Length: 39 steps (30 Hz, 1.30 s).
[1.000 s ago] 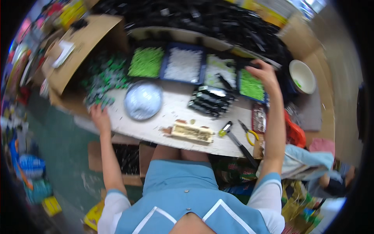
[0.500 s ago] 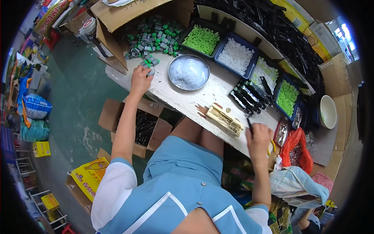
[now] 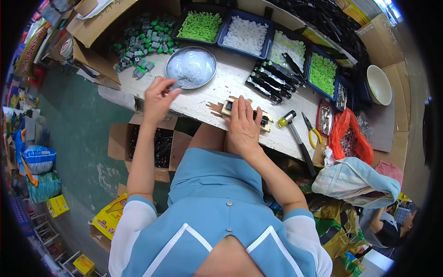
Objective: Assembling small plastic components using a small hammer at a factory workbench.
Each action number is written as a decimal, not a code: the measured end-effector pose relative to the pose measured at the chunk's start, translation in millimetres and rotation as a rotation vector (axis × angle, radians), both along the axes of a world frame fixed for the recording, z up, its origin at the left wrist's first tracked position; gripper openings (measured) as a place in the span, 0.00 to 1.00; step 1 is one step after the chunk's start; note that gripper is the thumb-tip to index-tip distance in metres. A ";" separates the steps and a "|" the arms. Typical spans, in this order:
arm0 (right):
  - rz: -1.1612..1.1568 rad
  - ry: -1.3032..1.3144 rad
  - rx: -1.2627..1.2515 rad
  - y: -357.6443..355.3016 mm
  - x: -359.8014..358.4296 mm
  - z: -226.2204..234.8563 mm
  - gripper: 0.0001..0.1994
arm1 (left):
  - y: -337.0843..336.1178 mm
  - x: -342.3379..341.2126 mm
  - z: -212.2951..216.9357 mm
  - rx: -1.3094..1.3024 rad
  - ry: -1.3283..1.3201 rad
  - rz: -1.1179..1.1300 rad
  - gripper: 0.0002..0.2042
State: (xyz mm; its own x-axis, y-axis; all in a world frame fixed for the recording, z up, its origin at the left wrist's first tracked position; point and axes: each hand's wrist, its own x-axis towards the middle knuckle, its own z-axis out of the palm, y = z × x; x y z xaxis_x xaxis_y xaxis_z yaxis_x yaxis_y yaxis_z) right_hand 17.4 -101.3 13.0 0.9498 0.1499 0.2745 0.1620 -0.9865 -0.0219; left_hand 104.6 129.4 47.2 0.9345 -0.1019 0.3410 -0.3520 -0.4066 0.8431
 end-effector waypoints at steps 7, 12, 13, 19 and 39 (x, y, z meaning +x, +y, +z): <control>-0.006 0.044 0.020 -2.7 -3.9 0.7 0.30 | -69.1 -7.4 1.9 0.045 0.026 -0.375 0.12; 0.035 -0.098 0.377 -33.9 -2.0 15.9 0.20 | -95.2 -3.1 -9.4 0.192 -0.126 -0.526 0.12; 0.030 -0.117 0.407 -40.4 -2.5 17.9 0.19 | -98.9 -2.6 -10.5 0.274 -0.214 -0.549 0.13; 0.008 -0.164 0.441 -66.3 -9.8 16.3 0.12 | -112.0 3.3 -12.1 0.379 0.025 -0.601 0.14; -0.527 -0.103 0.172 -247.5 -7.2 21.9 0.09 | -105.9 3.6 -29.2 -0.275 0.720 -0.390 0.04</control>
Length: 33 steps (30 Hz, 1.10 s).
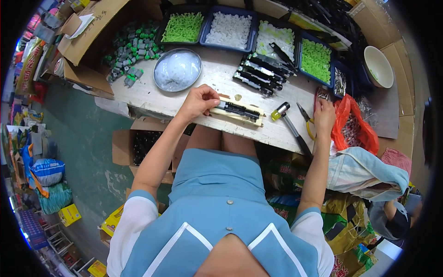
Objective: Assembling small plastic components using a small hammer at a factory workbench.
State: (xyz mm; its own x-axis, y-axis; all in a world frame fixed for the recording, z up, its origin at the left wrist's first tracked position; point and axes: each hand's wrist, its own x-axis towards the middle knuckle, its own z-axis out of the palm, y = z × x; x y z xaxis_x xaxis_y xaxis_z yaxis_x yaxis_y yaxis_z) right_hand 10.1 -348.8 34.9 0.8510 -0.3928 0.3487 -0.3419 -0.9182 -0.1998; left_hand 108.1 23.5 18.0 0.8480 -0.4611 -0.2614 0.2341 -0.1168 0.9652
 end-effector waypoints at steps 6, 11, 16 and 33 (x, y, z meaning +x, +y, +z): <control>-0.051 0.227 -0.010 -19.3 -7.4 8.9 0.09 | -21.6 56.4 35.0 0.382 -0.463 -0.183 0.10; -0.101 0.278 -0.029 -25.1 6.2 4.9 0.08 | -72.1 136.4 47.5 0.808 -0.775 0.092 0.11; -0.060 0.167 0.028 -27.9 8.0 7.8 0.09 | -94.1 171.7 42.1 0.951 -0.777 -0.111 0.11; 0.069 -0.434 1.154 28.0 -8.5 38.6 0.06 | -49.0 76.0 70.8 -0.442 -0.037 0.027 0.10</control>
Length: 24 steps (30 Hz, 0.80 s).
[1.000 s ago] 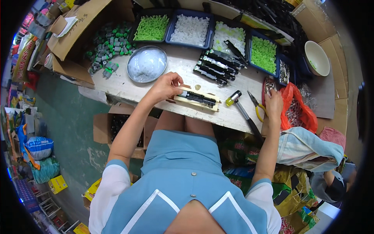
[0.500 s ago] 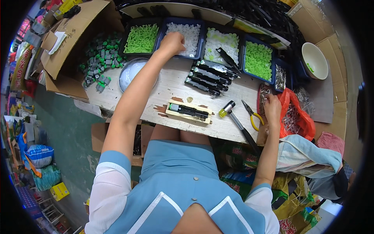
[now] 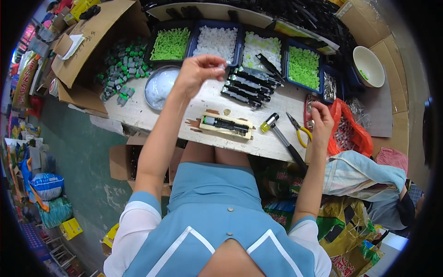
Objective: Assembling small plastic components using a small hammer at a factory workbench.
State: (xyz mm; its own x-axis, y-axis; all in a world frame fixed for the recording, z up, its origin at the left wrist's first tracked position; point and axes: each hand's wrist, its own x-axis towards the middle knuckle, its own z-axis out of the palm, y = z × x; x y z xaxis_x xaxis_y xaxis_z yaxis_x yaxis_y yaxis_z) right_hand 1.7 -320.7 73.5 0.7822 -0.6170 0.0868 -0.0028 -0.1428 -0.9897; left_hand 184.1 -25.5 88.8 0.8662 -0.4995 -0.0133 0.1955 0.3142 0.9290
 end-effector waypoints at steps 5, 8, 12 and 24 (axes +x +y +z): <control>0.299 -0.140 0.067 82.0 5.0 16.6 0.07 | 5.2 -78.0 -25.4 -0.191 0.173 -0.065 0.07; 0.458 -0.146 0.151 121.0 9.5 16.9 0.06 | 9.5 -107.9 -35.5 -0.052 0.157 -0.043 0.07; 0.589 -0.103 0.172 148.8 13.3 7.3 0.05 | 16.2 -126.7 -33.0 0.042 0.020 -0.036 0.11; 0.664 -0.130 -0.149 163.5 15.2 6.1 0.06 | 22.0 -128.8 -24.4 0.248 -0.156 -0.048 0.19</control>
